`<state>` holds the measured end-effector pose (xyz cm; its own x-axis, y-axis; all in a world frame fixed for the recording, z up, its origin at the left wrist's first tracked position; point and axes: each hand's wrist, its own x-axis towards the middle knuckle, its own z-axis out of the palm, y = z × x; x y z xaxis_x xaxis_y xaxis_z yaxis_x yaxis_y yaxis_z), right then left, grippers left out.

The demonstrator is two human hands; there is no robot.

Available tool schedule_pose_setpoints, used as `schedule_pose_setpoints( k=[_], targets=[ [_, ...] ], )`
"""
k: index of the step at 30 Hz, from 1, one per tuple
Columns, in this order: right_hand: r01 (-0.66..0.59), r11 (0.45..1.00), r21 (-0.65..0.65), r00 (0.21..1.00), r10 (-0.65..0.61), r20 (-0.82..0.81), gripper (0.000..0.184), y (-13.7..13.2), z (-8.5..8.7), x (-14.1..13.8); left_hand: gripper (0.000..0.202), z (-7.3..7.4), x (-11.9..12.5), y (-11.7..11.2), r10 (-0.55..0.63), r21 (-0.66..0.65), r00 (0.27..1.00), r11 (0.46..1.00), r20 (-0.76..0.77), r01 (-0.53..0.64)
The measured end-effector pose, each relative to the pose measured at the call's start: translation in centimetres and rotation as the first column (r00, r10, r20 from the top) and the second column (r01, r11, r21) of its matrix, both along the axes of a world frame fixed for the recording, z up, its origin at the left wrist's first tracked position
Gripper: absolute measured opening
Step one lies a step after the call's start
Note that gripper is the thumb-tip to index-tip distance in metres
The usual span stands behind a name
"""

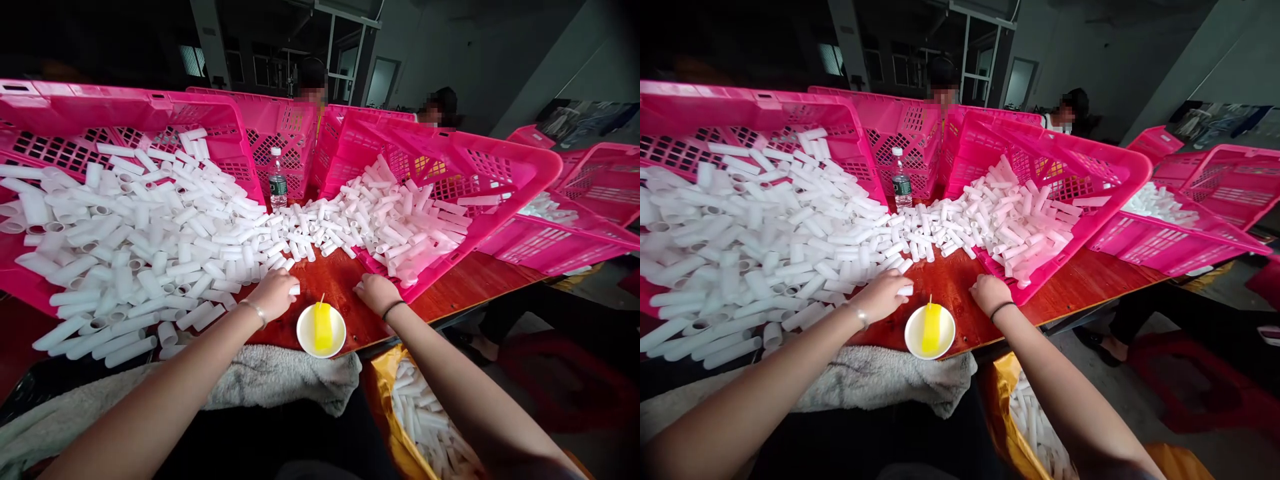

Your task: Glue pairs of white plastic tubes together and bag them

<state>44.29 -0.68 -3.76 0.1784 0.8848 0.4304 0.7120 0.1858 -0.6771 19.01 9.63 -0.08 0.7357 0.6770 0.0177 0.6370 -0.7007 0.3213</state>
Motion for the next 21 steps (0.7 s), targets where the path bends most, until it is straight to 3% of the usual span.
schedule_pose_setpoints(
  k=[3,6,10,13,18,21],
  targets=[
    [0.106,0.985,-0.134,0.992,-0.096,0.076,0.025,-2.7,0.3,-0.2,0.019,0.4,-3.9,-3.0,-0.017,-0.034,0.992,0.999,0.123,0.021],
    [0.114,0.981,-0.157,0.993,-0.111,0.026,0.017,-5.2,1.6,-1.0,0.02,0.4,-7.1,-5.5,0.051,-0.121,0.97,0.992,0.24,-0.022],
    [-0.116,0.987,-0.114,0.945,0.074,-0.319,0.022,-7.4,2.5,-2.9,0.019,-0.1,-8.9,-7.3,0.158,-0.197,0.952,0.974,0.261,-0.107],
    [-0.274,0.959,-0.076,0.901,0.228,-0.368,0.02,-7.4,1.8,-4.4,0.02,-0.9,-8.0,-7.8,0.122,-0.221,0.942,0.974,0.311,-0.053],
    [-0.224,0.974,0.029,0.974,0.223,0.023,0.022,-5.2,-0.2,-5.8,0.073,-2.5,-4.2,-8.1,-0.013,-0.188,0.934,0.978,0.356,0.085],
    [-0.247,0.966,0.074,0.965,0.238,0.111,0.019,-4.7,-0.5,-6.1,0.084,-2.9,-2.5,-8.2,-0.016,-0.201,0.94,0.976,0.341,0.089]
  ],
)
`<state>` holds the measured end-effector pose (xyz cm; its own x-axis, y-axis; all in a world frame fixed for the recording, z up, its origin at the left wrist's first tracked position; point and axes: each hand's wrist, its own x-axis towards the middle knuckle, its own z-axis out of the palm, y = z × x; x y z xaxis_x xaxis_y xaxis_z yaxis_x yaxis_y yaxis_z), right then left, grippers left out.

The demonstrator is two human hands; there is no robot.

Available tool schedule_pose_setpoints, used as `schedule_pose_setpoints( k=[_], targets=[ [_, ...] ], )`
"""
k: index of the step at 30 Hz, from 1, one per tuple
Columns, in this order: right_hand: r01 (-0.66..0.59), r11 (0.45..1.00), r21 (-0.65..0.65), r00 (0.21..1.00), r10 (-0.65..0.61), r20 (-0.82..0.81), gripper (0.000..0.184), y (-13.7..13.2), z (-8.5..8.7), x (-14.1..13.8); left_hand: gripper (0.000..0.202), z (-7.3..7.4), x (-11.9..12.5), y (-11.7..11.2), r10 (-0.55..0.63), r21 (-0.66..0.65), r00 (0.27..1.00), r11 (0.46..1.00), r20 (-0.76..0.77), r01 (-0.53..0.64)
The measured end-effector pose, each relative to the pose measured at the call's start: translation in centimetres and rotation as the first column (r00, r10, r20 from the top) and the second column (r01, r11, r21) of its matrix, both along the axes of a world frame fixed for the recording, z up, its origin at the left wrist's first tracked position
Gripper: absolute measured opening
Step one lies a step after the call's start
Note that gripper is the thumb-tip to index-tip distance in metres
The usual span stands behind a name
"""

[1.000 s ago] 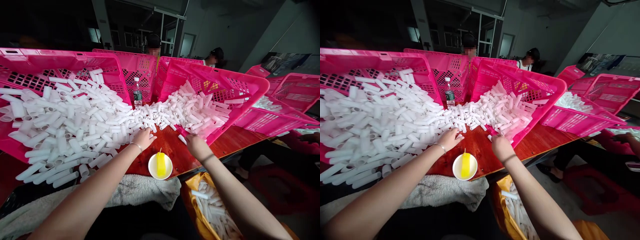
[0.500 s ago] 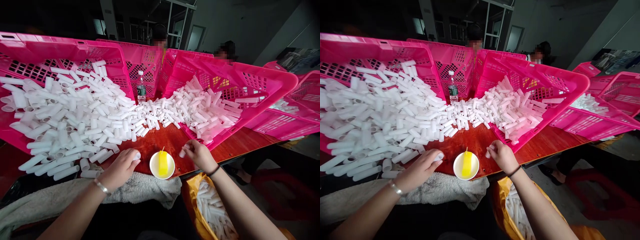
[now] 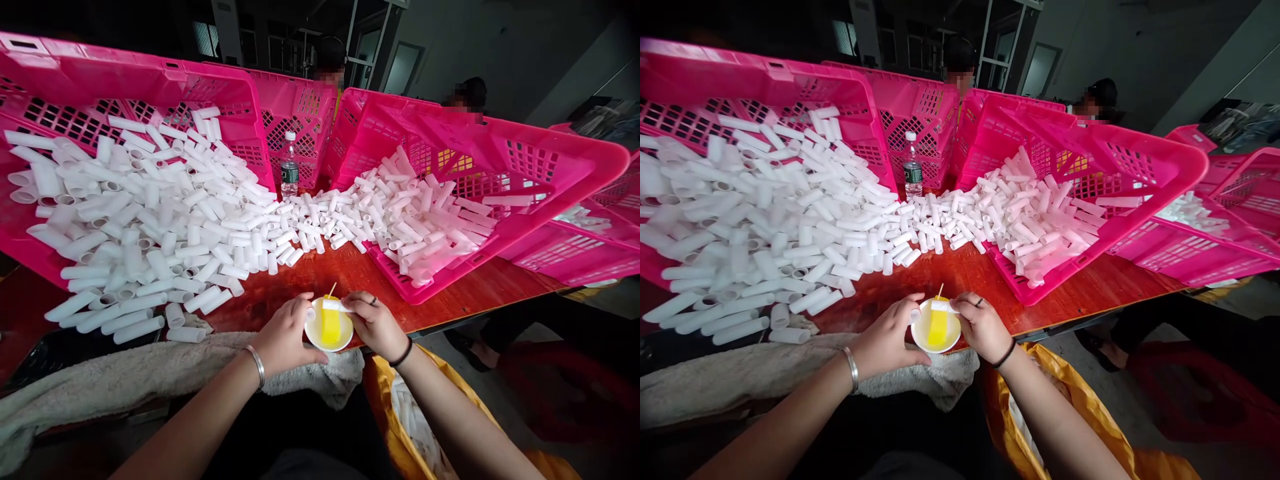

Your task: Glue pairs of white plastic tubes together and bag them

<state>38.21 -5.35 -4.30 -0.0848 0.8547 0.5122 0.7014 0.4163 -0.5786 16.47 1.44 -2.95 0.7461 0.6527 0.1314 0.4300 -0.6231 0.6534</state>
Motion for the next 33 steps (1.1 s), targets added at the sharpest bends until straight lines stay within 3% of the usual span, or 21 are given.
schedule_pose_setpoints(
  k=[3,6,11,13,17,19,22,26,28,30,33],
  targets=[
    [-0.068,0.995,-0.076,0.996,0.063,-0.064,0.013,-0.1,0.1,0.1,0.086,0.0,0.5,0.1,0.006,-0.042,1.0,0.999,0.01,-0.006],
    [-0.096,0.978,-0.184,0.979,0.06,-0.193,0.021,-0.4,0.2,0.4,0.082,-0.3,0.4,0.4,0.001,-0.084,1.0,0.996,0.029,0.001],
    [-0.096,0.991,-0.096,0.995,0.095,-0.012,0.013,-1.1,0.2,0.4,0.086,-0.8,0.1,0.5,0.013,-0.092,0.998,0.996,0.055,-0.008],
    [-0.141,0.983,-0.114,0.989,0.134,-0.067,0.014,-1.5,0.1,0.2,0.088,-0.8,0.1,0.5,0.014,-0.105,0.999,0.994,0.046,-0.009],
    [-0.073,0.973,-0.217,0.964,0.014,-0.264,0.022,-2.2,0.0,-0.2,0.088,-0.8,0.1,0.6,0.006,-0.107,0.999,0.994,0.039,-0.001],
    [-0.03,0.983,-0.181,0.981,-0.006,-0.194,0.014,-2.5,-0.1,-0.4,0.087,-0.8,0.1,0.6,-0.004,-0.092,0.999,0.996,0.04,0.008],
    [-0.084,0.989,-0.122,0.989,0.068,-0.13,0.011,-3.1,-0.3,-0.7,0.085,-0.7,0.1,0.6,-0.007,-0.078,0.999,0.997,0.038,0.01],
    [-0.079,0.969,-0.232,0.938,-0.007,-0.347,0.024,-3.8,-0.8,-1.1,0.084,-0.6,0.1,0.6,-0.01,-0.088,0.999,0.996,0.034,0.013],
    [-0.018,0.975,-0.223,0.953,-0.051,-0.297,0.019,-4.0,-1.0,-1.2,0.085,-0.5,0.1,0.6,-0.014,-0.081,0.999,0.997,0.036,0.017],
    [0.01,0.992,-0.129,0.985,-0.032,-0.17,0.01,-4.1,-0.8,-1.3,0.086,-0.5,0.0,0.6,-0.02,-0.068,0.999,0.997,0.039,0.023],
    [-0.052,0.994,-0.095,0.987,0.036,-0.157,0.013,-4.4,-0.5,-1.4,0.086,-0.5,0.0,0.6,-0.023,-0.046,0.999,0.999,0.036,0.025]
  ],
)
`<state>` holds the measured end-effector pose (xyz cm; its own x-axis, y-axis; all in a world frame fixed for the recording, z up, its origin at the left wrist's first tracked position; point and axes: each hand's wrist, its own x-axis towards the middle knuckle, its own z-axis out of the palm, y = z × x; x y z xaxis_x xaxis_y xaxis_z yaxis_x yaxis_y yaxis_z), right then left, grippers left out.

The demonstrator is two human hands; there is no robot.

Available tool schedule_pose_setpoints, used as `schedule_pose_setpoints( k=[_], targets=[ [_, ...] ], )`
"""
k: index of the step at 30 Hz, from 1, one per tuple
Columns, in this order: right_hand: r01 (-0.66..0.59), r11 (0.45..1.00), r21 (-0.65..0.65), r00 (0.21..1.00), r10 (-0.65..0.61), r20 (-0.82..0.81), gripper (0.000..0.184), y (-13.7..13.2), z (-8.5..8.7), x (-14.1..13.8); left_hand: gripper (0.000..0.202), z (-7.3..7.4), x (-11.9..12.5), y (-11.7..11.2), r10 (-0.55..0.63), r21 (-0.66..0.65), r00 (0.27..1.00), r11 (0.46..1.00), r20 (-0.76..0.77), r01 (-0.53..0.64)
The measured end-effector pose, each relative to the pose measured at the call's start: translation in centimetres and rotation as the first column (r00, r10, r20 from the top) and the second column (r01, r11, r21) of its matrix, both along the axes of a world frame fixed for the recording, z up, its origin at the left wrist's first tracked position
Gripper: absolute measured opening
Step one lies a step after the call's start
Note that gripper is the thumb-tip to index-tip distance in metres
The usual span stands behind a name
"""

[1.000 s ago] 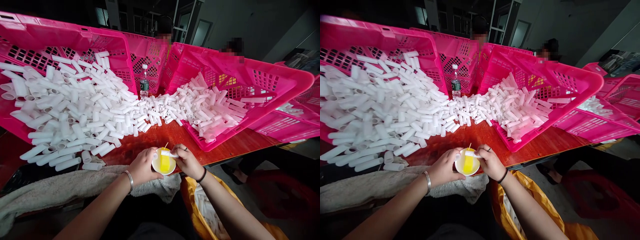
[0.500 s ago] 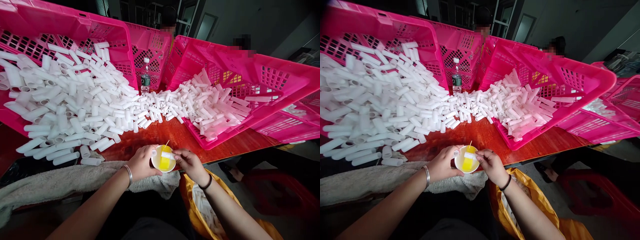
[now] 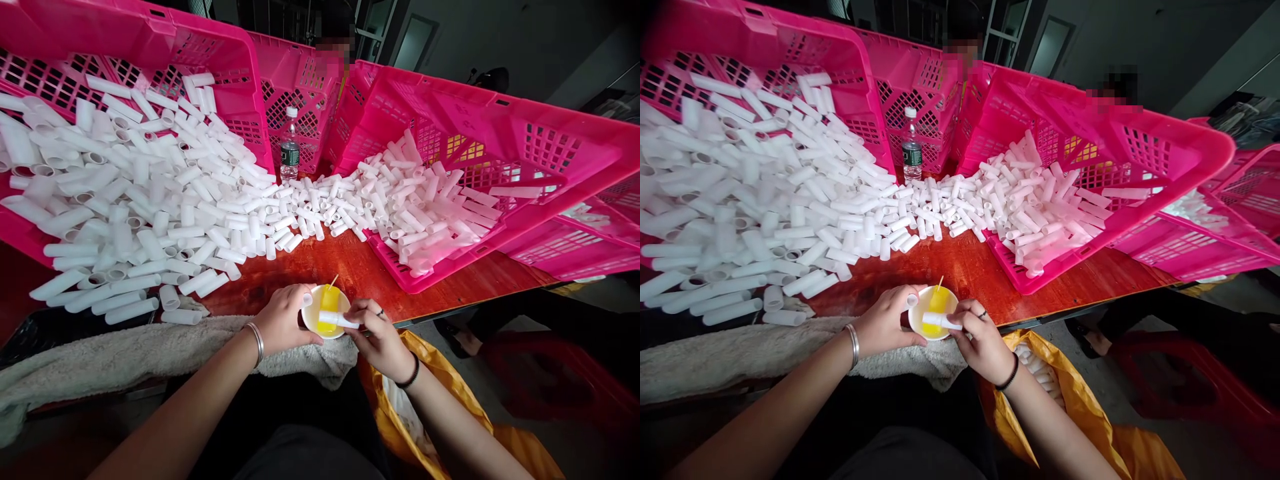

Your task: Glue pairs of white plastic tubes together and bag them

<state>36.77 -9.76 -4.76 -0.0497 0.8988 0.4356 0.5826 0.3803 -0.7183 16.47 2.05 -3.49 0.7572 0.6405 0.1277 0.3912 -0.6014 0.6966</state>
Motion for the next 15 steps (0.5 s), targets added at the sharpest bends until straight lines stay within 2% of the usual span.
schedule_pose_setpoints(
  k=[2,4,6,8,10,12,14,15],
  targets=[
    [-0.02,0.997,-0.068,0.997,0.014,-0.08,0.019,-0.2,0.1,-0.1,0.085,0.0,0.0,0.1,-0.008,0.013,1.0,1.0,-0.005,0.008],
    [0.002,0.997,-0.076,0.997,-0.007,-0.071,0.02,-0.3,-0.1,-0.1,0.086,0.0,0.1,0.2,-0.018,0.024,1.0,1.0,-0.007,0.018],
    [0.022,0.999,0.036,0.998,-0.024,0.063,0.019,-0.3,-0.4,0.0,0.088,0.0,0.2,0.4,-0.03,0.028,0.999,0.999,-0.01,0.03],
    [-0.029,0.983,0.179,0.974,-0.013,0.227,0.024,-0.2,-0.8,0.3,0.089,0.2,0.1,0.5,-0.052,0.042,0.998,0.998,-0.021,0.053],
    [-0.069,0.965,0.253,0.956,-0.008,0.293,0.028,0.0,-1.0,0.3,0.086,0.5,-0.1,0.6,-0.069,0.088,0.997,0.994,-0.033,0.072],
    [-0.009,0.971,0.238,0.981,-0.038,0.19,0.026,0.2,-0.6,0.0,0.065,1.2,-0.6,0.5,-0.043,0.149,0.999,0.988,-0.018,0.046],
    [0.105,0.985,0.135,0.993,-0.098,-0.061,0.021,0.2,0.3,-0.7,0.032,2.1,-1.1,0.2,-0.018,0.175,1.0,0.984,-0.001,0.018],
    [0.14,0.988,0.061,0.971,-0.126,-0.203,0.019,0.2,1.0,-1.1,0.019,2.7,-1.3,0.0,-0.022,0.184,1.0,0.983,-0.002,0.022]
  ],
)
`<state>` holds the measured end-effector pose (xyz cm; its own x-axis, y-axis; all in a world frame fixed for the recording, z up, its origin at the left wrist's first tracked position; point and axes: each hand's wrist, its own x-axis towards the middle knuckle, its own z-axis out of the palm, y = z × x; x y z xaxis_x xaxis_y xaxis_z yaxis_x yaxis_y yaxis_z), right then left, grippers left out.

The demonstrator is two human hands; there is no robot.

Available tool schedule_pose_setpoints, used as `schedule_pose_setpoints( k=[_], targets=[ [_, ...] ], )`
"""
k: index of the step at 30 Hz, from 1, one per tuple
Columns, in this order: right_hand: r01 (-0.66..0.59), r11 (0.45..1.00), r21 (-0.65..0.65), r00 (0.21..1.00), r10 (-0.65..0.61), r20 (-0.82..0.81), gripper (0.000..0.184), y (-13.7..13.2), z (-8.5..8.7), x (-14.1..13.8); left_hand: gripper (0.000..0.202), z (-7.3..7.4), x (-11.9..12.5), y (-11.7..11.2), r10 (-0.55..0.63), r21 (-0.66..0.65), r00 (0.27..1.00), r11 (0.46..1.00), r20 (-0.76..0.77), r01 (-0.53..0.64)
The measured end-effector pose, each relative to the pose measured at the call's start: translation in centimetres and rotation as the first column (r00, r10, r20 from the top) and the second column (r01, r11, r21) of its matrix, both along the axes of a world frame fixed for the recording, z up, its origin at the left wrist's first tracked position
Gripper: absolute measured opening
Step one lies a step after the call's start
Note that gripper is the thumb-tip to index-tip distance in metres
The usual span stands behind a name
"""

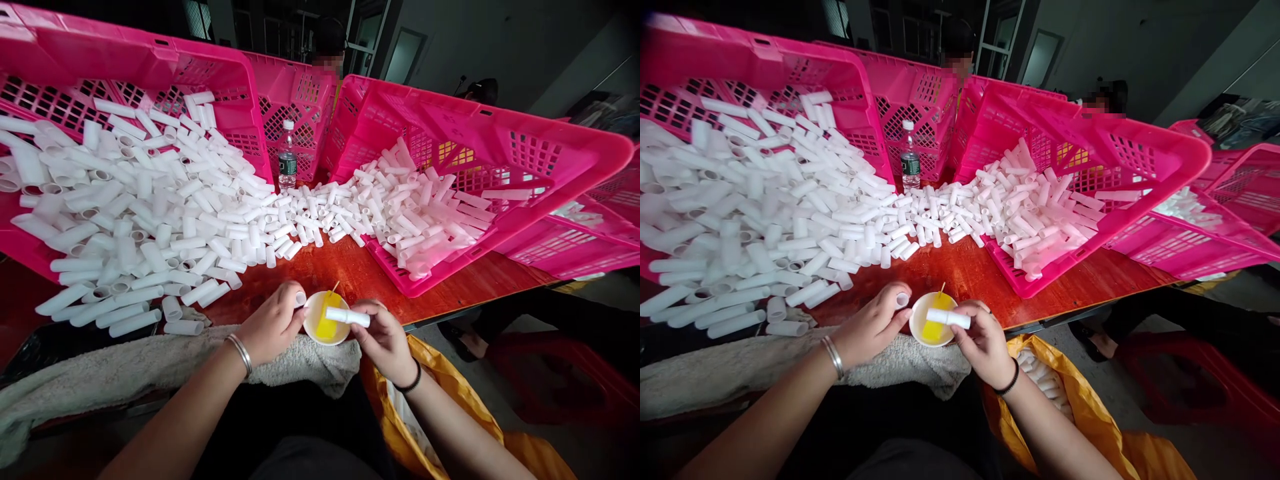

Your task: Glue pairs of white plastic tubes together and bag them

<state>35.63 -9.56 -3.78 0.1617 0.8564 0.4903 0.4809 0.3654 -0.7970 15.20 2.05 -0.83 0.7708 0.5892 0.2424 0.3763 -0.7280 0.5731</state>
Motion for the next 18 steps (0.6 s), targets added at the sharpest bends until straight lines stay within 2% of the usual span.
schedule_pose_setpoints(
  k=[2,4,6,8,9,10,11,12,13,14,15,16,17,18],
  targets=[
    [-0.02,0.994,-0.107,0.971,-0.006,-0.241,0.017,-0.1,1.5,-0.8,0.016,1.0,-0.3,-0.6,-0.046,0.057,0.999,0.997,-0.013,0.046],
    [-0.098,0.975,-0.197,0.937,0.024,-0.349,0.019,-0.1,2.9,-1.3,0.018,2.0,-0.4,-1.1,-0.089,0.184,0.995,0.979,-0.032,0.094],
    [-0.164,0.949,-0.27,0.938,0.066,-0.339,0.019,-0.2,4.2,-1.5,0.021,2.8,-0.2,-1.7,-0.086,0.316,0.994,0.943,-0.069,0.103],
    [-0.146,0.947,-0.286,0.973,0.086,-0.212,0.015,-0.3,5.0,-1.6,0.02,3.4,0.1,-2.6,-0.064,0.346,0.989,0.932,-0.137,0.108],
    [-0.103,0.962,-0.254,0.992,0.081,-0.095,0.017,-0.4,5.4,-1.8,0.018,3.6,0.3,-3.3,-0.065,0.297,0.985,0.948,-0.159,0.111],
    [-0.054,0.98,-0.19,0.997,0.063,0.043,0.02,-0.6,5.7,-2.0,0.016,3.8,0.6,-4.2,-0.081,0.189,0.984,0.976,-0.161,0.111],
    [-0.019,0.994,-0.105,0.983,0.038,0.178,0.023,-0.9,6.0,-2.4,0.015,3.9,1.0,-5.3,-0.114,0.024,0.984,0.993,-0.139,0.118],
    [-0.006,1.0,-0.023,0.958,0.012,0.287,0.025,-1.2,6.3,-2.7,0.015,4.0,1.4,-6.5,-0.158,-0.187,0.983,0.973,-0.099,0.137],
    [-0.017,0.999,0.042,0.933,0.001,0.359,0.025,-1.8,6.6,-3.1,0.018,4.1,1.7,-7.7,-0.211,-0.415,0.976,0.893,-0.049,0.172],
    [-0.05,0.996,0.08,0.917,0.015,0.399,0.024,-2.4,7.0,-3.3,0.022,4.1,2.1,-8.8,-0.27,-0.618,0.963,0.757,0.005,0.215],
    [-0.097,0.991,0.089,0.906,0.051,0.42,0.023,-3.3,7.4,-3.3,0.026,4.2,2.3,-9.8,-0.329,-0.762,0.943,0.596,0.058,0.255],
    [-0.145,0.987,0.075,0.894,0.098,0.437,0.021,-4.4,7.8,-2.9,0.029,4.4,2.4,-10.4,-0.386,-0.835,0.917,0.466,0.106,0.292],
    [-0.171,0.984,0.041,0.881,0.134,0.453,0.018,-5.7,8.0,-2.2,0.031,4.6,2.2,-10.6,-0.426,-0.848,0.894,0.417,0.134,0.326],
    [-0.164,0.986,-0.026,0.867,0.156,0.473,0.016,-7.1,8.1,-1.0,0.032,5.0,1.7,-10.4,-0.433,-0.811,0.892,0.47,0.134,0.35]
  ],
)
